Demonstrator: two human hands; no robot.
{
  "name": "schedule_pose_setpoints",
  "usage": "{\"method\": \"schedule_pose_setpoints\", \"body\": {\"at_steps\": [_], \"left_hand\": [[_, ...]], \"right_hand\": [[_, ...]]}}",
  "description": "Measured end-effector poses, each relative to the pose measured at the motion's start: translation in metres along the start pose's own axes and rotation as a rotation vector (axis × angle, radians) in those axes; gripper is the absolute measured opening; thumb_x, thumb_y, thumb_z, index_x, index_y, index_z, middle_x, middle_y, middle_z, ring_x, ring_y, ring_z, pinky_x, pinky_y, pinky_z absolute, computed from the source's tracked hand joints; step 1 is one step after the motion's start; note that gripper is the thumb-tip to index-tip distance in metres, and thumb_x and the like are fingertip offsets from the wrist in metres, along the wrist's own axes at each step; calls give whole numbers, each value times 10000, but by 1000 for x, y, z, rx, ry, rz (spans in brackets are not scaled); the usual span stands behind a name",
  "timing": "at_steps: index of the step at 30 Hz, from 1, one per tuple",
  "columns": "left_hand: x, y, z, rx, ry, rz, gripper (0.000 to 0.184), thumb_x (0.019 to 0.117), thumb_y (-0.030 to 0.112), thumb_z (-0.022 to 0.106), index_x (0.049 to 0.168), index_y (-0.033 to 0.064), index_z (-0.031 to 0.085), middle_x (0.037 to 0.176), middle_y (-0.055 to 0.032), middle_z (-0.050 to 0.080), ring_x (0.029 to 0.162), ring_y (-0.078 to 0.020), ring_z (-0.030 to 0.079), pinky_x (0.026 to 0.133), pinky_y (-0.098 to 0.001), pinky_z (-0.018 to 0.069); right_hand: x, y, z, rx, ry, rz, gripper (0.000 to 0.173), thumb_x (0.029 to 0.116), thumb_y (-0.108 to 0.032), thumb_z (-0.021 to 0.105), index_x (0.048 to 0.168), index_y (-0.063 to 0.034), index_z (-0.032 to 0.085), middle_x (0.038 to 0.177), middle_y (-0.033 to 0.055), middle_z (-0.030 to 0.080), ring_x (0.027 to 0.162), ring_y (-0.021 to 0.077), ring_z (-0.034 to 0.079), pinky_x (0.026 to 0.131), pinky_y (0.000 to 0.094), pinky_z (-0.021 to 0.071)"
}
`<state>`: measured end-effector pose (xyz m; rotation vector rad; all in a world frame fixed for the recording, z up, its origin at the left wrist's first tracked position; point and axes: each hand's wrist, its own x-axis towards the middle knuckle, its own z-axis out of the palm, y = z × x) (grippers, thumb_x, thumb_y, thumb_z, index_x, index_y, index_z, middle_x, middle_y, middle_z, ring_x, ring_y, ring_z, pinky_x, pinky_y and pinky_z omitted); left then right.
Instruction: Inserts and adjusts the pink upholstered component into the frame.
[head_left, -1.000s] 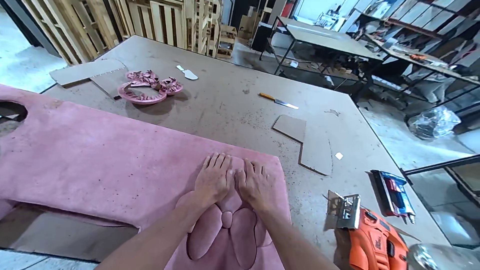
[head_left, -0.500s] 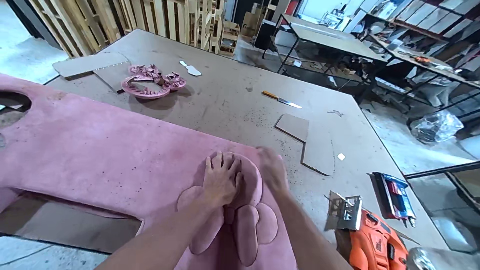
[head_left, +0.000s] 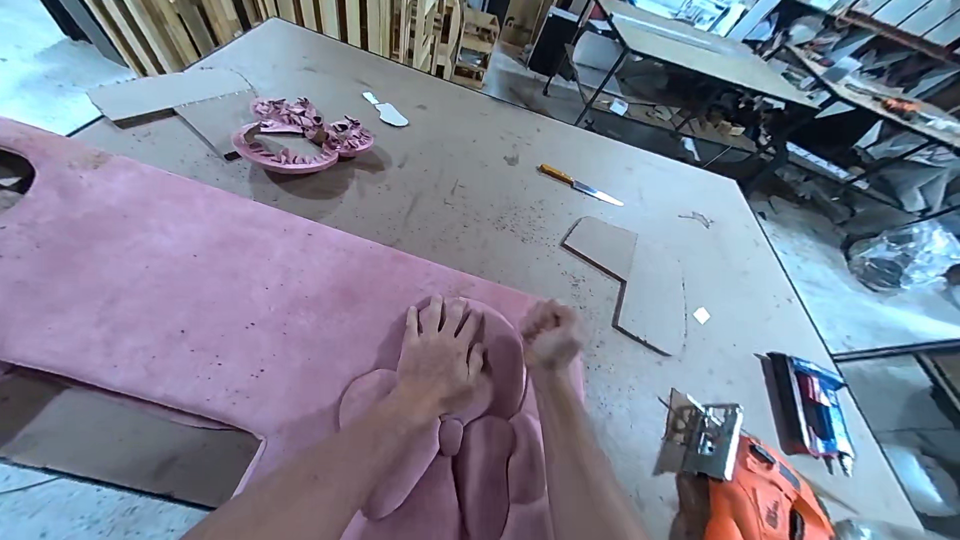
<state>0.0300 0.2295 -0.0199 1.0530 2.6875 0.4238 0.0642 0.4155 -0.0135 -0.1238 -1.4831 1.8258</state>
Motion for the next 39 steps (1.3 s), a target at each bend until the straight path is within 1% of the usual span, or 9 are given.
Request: {"method": "schedule_pose_setpoints", "body": {"at_steps": [5,10,14,19,24,28,32,34,39], "left_hand": [[1,-2,7,119,130,38,559,1060,471,230,1565,324,417,1655,-21,349,1542,-361,242,1170,-684,212],[0,-2,2,28,67,8,550,1052,462,280,1575,338,396,1676,-2,307,1566,-345,179,1188,-702,153],[-1,0,9,123,143,31,553,1051,462,250,1559,335,428,1639,-11,380,1538,-345,263,1172,-665,230],[-5,1,7,46,84,10,552,1049,467,272,1568,343,415,1665,-7,333,1557,-346,215,1186,-687,189],[-2,-2,8,82,135,39,549,1062,471,248,1560,331,428,1648,-26,365,1546,-349,243,1187,-663,210],[-1,-1,4,57,102,1,550,1050,468,251,1559,349,425,1664,3,331,1552,-340,225,1181,-687,206],[1,-3,5,45,110,21,542,1069,482,264,1570,342,414,1664,-30,334,1553,-350,226,1188,-680,198],[3,-5,5,48,114,9,539,1066,481,254,1558,345,430,1666,-12,330,1555,-340,223,1190,-678,197],[-2,-3,4,48,85,25,542,1061,482,274,1563,342,425,1658,-12,344,1551,-341,232,1191,-672,210]], "right_hand": [[26,-87,27,134,-44,-185,450,982,-324,397,542,-234,414,478,-89,375,416,52,373,421,228,330],[-6,-16,-15,16,-31,-83,464,1017,-413,373,611,-268,544,549,-112,521,490,35,504,456,236,415],[39,-114,14,162,-33,-254,459,996,-274,339,543,-220,393,472,-71,371,413,73,382,416,242,345],[1,-8,-12,10,-76,-95,461,1038,-469,357,670,-264,545,586,-114,535,510,25,513,473,229,436],[45,-73,25,154,-63,-157,451,989,-324,395,546,-243,419,489,-95,394,421,46,380,413,220,322],[28,11,11,73,-32,27,458,1025,-303,262,614,-256,460,513,-114,469,445,27,449,436,233,392],[61,-38,34,103,-42,46,473,1010,-313,287,552,-270,398,487,-121,397,433,27,384,434,219,336],[54,-1,34,120,-124,-9,466,1039,-323,312,615,-258,495,527,-124,485,453,12,461,431,207,396],[62,-17,53,29,-55,279,462,1047,-256,226,613,-241,384,502,-106,388,441,36,380,452,226,357]]}}
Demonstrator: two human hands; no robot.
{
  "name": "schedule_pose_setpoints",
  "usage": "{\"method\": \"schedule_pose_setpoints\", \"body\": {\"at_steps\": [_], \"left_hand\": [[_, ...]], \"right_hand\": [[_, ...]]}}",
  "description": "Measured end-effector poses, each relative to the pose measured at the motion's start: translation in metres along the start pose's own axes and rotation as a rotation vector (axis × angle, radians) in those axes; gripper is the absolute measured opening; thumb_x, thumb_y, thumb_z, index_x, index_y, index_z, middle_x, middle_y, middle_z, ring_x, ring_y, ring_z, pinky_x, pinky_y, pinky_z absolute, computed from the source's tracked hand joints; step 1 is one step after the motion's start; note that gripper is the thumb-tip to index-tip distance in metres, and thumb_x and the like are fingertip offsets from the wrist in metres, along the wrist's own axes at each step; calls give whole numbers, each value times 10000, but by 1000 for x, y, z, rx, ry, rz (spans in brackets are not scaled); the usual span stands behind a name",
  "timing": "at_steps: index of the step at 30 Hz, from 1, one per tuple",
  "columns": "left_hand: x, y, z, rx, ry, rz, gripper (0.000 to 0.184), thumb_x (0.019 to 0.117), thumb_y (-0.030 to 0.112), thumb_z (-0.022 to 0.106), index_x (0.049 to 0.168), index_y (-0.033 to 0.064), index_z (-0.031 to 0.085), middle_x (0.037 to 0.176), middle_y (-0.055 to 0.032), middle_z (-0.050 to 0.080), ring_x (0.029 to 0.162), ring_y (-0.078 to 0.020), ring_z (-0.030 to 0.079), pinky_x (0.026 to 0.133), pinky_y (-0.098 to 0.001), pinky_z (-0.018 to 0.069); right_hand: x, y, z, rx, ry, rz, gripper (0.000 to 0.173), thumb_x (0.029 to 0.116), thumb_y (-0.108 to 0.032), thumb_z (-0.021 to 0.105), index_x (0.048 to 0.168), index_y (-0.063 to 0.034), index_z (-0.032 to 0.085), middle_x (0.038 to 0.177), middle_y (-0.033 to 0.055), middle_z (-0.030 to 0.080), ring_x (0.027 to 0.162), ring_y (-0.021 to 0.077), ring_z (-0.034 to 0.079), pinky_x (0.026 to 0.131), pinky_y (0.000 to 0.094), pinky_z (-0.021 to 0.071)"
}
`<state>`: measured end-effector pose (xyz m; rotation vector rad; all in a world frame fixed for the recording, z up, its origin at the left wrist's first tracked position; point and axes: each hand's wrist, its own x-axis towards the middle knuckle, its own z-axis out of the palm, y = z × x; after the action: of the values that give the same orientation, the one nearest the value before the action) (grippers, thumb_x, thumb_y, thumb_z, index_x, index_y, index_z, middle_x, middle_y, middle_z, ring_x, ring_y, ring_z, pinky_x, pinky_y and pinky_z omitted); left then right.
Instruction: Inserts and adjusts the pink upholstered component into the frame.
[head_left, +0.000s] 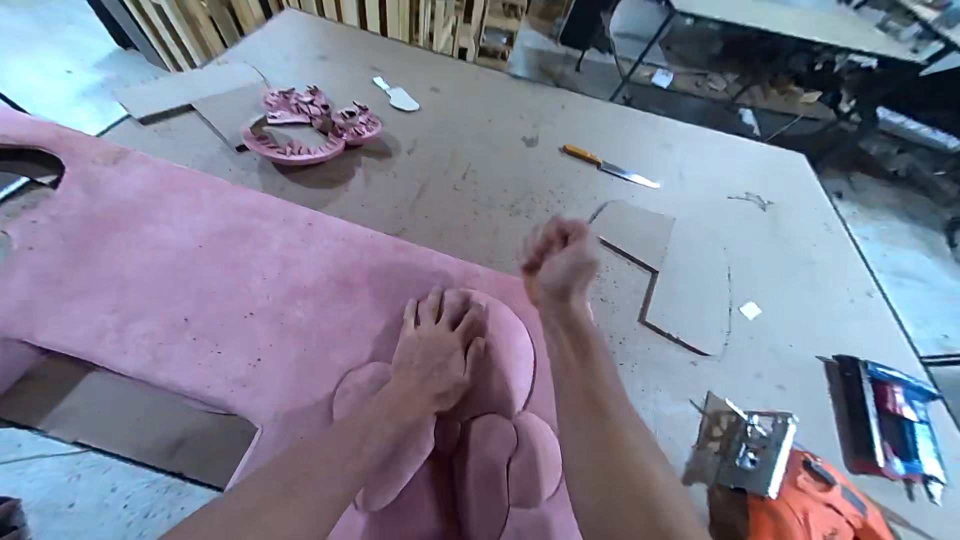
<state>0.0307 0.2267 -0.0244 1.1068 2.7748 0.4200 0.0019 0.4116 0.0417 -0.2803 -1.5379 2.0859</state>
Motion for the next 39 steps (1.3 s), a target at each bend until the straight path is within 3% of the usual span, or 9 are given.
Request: {"method": "schedule_pose_setpoints", "body": {"at_steps": [6,12,15,17,19,25,30,37,39], "left_hand": [[4,2,-2,20,40,-9,552,1045,464,254,1545,335,453,1652,-9,348,1545,-338,245,1179,-679,231],[1,2,1,49,90,39,583,1038,463,239,1544,280,463,1614,-49,416,1507,-367,320,1148,-673,286],[-3,4,-3,12,39,31,598,1045,460,211,1573,272,417,1642,-53,371,1533,-372,268,1168,-691,239],[-2,4,0,4,57,22,594,1040,466,226,1568,277,425,1639,-47,376,1533,-370,270,1162,-701,236],[-2,4,1,-1,51,16,586,1044,466,236,1568,282,421,1639,-45,374,1536,-370,261,1158,-714,229],[-2,5,-4,6,7,13,599,1042,464,211,1581,281,397,1653,-54,347,1543,-373,237,1175,-696,210],[-2,2,1,7,42,9,589,1041,479,209,1569,309,408,1639,-20,374,1538,-359,258,1176,-699,217],[-53,-2,1,-121,10,5,600,1082,483,273,1617,219,334,1701,-41,248,1586,-264,149,1257,-610,124],[-75,-11,24,-193,8,18,583,1086,456,296,1582,172,408,1648,-53,372,1548,-251,288,1255,-555,216]], "right_hand": [[-13,43,-14,-109,37,63,447,1046,-252,261,629,-214,419,521,-93,429,443,46,400,444,242,372],[-79,-94,-37,58,-120,-380,444,1001,-355,426,576,-232,462,496,-96,397,431,44,404,429,223,375],[-143,-87,-46,27,23,-551,456,974,-438,502,584,-207,453,492,-74,367,416,60,413,407,239,383],[-163,-18,-71,-51,51,-501,435,1010,-464,463,656,-237,572,555,-101,515,510,33,534,486,227,465],[-169,19,-86,-33,108,-382,433,1004,-418,415,625,-250,541,547,-107,493,508,34,505,481,232,422],[-152,-107,-48,-10,133,-609,489,1015,-438,406,581,-211,405,481,-70,320,392,81,364,382,262,365],[-178,31,-72,-121,140,-196,472,1028,-415,419,594,-251,507,546,-101,478,497,49,490,464,249,410],[-105,-55,-45,-95,-8,-249,448,1020,-309,363,603,-234,511,514,-89,454,431,52,449,433,223,414],[-86,-62,-7,-25,-163,-242,450,1010,-297,381,573,-237,470,494,-94,411,424,44,422,435,211,387]]}}
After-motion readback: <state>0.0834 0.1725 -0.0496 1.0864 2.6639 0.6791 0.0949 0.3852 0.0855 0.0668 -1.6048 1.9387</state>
